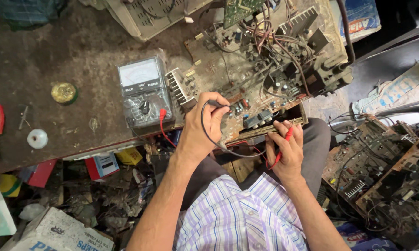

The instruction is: The person uses a multimeter to test points on a disassembled television circuit board. They repeatedly touch the red and black probes to various components on the board while observing the meter.

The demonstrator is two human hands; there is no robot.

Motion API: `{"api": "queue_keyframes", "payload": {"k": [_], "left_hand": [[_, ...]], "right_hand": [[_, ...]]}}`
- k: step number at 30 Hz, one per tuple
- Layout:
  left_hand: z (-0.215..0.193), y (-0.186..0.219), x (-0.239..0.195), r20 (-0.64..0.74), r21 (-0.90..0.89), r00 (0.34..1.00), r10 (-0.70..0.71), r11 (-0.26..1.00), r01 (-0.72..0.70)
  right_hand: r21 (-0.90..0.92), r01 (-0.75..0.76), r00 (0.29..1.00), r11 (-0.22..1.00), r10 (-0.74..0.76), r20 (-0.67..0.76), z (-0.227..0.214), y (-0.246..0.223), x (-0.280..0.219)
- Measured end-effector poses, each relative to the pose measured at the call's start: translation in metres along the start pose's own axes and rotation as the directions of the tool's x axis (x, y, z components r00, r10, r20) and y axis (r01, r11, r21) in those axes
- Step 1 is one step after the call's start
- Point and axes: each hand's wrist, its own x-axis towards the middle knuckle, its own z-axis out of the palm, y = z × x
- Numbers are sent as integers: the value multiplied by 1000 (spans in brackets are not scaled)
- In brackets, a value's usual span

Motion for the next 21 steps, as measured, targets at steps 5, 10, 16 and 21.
{"api": "queue_keyframes", "payload": {"k": [5,10,16,21], "left_hand": [[4,3,1,-58,-37,996,-65,997,63],[11,8,5,-92,-44,994,-59,998,55],[18,8,0,-178,-29,980,86,995,-93],[17,16,-9,-263,-86,965,8,996,-32]], "right_hand": [[18,-3,1000,1000,3,-8,1,0,1],[3,-6,1000,1000,6,0,-2,-4,3],[12,-2,1000,1000,2,12,0,-1,-1],[-8,9,1000,1000,-9,1,2,4,-1]]}}
